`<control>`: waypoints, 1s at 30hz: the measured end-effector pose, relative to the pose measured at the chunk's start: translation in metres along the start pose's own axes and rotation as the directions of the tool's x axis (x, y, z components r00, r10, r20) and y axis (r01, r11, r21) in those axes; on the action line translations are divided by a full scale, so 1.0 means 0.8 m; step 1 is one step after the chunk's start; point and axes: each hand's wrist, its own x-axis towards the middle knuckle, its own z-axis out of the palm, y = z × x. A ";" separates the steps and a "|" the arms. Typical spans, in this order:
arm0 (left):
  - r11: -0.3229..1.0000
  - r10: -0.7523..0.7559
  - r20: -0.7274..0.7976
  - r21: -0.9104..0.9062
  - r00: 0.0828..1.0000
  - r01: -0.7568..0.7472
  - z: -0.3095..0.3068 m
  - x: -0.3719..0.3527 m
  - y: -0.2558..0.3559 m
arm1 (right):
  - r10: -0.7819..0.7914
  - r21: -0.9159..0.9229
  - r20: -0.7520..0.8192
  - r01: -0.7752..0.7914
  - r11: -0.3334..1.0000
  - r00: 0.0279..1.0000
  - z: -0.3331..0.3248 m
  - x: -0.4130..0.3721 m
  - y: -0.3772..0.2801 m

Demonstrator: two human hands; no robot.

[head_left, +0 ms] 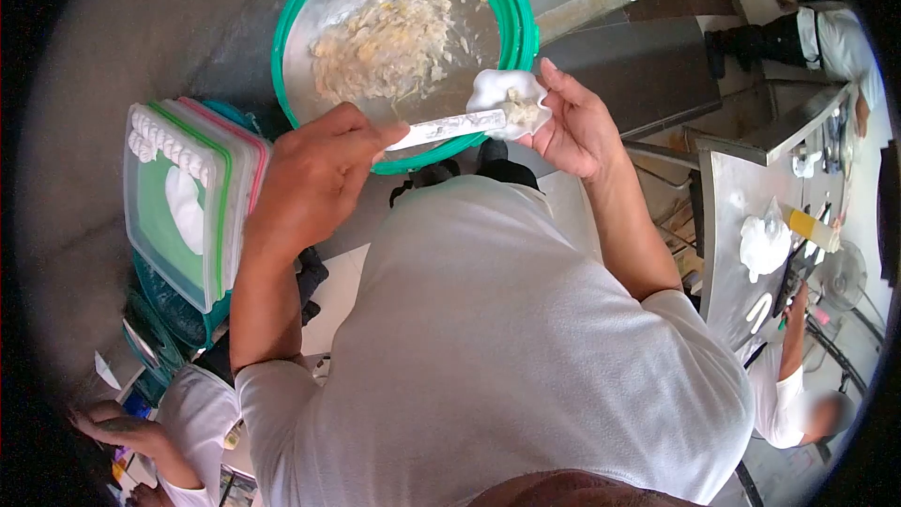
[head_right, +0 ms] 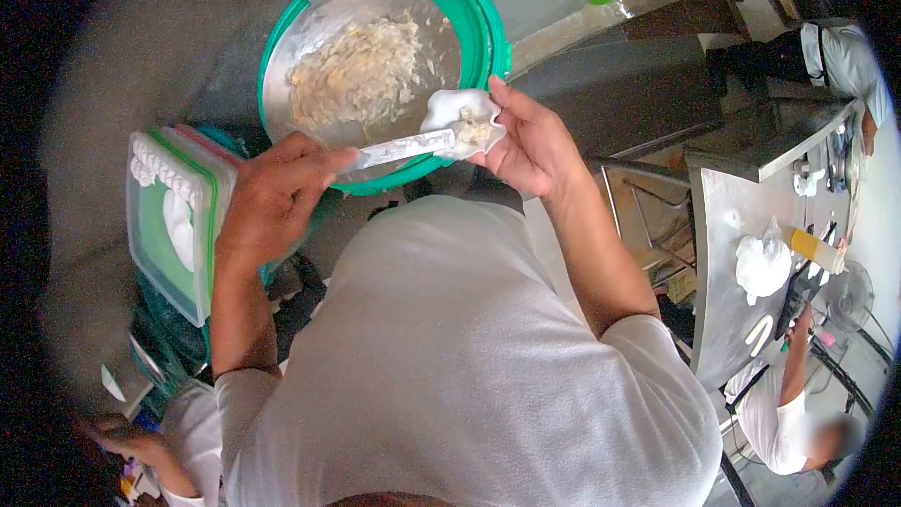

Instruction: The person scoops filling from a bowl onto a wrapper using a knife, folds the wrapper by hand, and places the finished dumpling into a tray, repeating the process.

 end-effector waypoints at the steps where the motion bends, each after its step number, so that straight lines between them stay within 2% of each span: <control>1: 1.000 0.001 -0.002 0.001 1.000 -0.001 0.003 0.001 -0.001 | 0.000 -0.001 0.002 0.000 1.000 1.000 0.002 0.001 0.002; 3: 0.995 0.026 0.003 0.098 1.000 -0.026 0.013 0.005 -0.005 | 0.018 -0.040 0.003 -0.018 0.999 1.000 0.003 0.003 0.005; 6: 0.996 -0.039 -0.055 0.081 0.998 0.044 0.003 -0.001 0.007 | 0.008 -0.042 0.018 -0.007 0.999 1.000 -0.007 0.006 0.004; 10: 0.994 -0.012 -0.042 0.107 0.999 0.016 0.010 -0.001 0.004 | 0.035 -0.020 0.109 -0.033 0.999 0.993 0.000 0.011 0.008; 12: 0.987 -0.026 -0.034 0.155 0.999 0.031 0.012 0.000 0.004 | -0.021 -0.075 -0.029 0.019 0.997 0.999 0.016 0.009 0.012; 16: 0.980 0.006 -0.049 0.201 0.999 0.004 0.009 0.002 0.024 | 0.001 -0.152 0.028 0.004 0.988 1.000 0.020 0.014 0.014; 19: 0.964 -0.038 -0.012 0.264 0.999 0.040 0.005 0.001 0.021 | -0.042 -0.143 -0.061 0.032 0.989 0.997 0.019 0.014 0.014; 21: 0.964 -0.144 -0.120 0.208 0.982 0.166 -0.012 -0.013 0.010 | -0.099 -0.223 -0.108 0.073 0.972 0.989 0.001 0.019 0.014; 22: 0.962 -0.150 -0.124 0.212 0.981 0.174 -0.007 -0.016 -0.005 | -0.092 -0.222 -0.101 0.068 0.973 0.991 0.002 0.020 0.014; 24: 0.854 -0.292 -0.112 0.417 0.950 0.311 0.022 -0.013 -0.051 | -0.083 -0.269 -0.040 0.069 0.961 0.996 0.010 0.020 0.012; 25: 0.851 -0.291 -0.120 0.421 0.949 0.314 0.032 -0.011 -0.063 | -0.082 -0.271 -0.030 0.071 0.960 0.996 0.015 0.022 0.011; 27: 0.718 -0.343 -0.131 0.602 0.930 0.350 0.044 -0.004 -0.072 | -0.034 -0.156 0.064 0.044 0.987 0.997 0.026 0.025 0.010; 28: 0.714 -0.341 -0.137 0.605 0.930 0.352 0.047 0.000 -0.068 | -0.035 -0.158 0.072 0.046 0.986 0.997 0.037 0.026 0.009; 29: 0.914 -0.330 -0.193 0.178 0.924 0.364 0.053 0.005 -0.058 | -0.036 -0.117 0.063 0.043 0.992 0.997 0.051 0.027 0.011; 30: 0.919 -0.345 -0.251 -0.285 0.905 0.271 0.060 0.010 -0.047 | -0.032 -0.078 0.055 0.036 0.996 0.998 0.062 0.030 0.014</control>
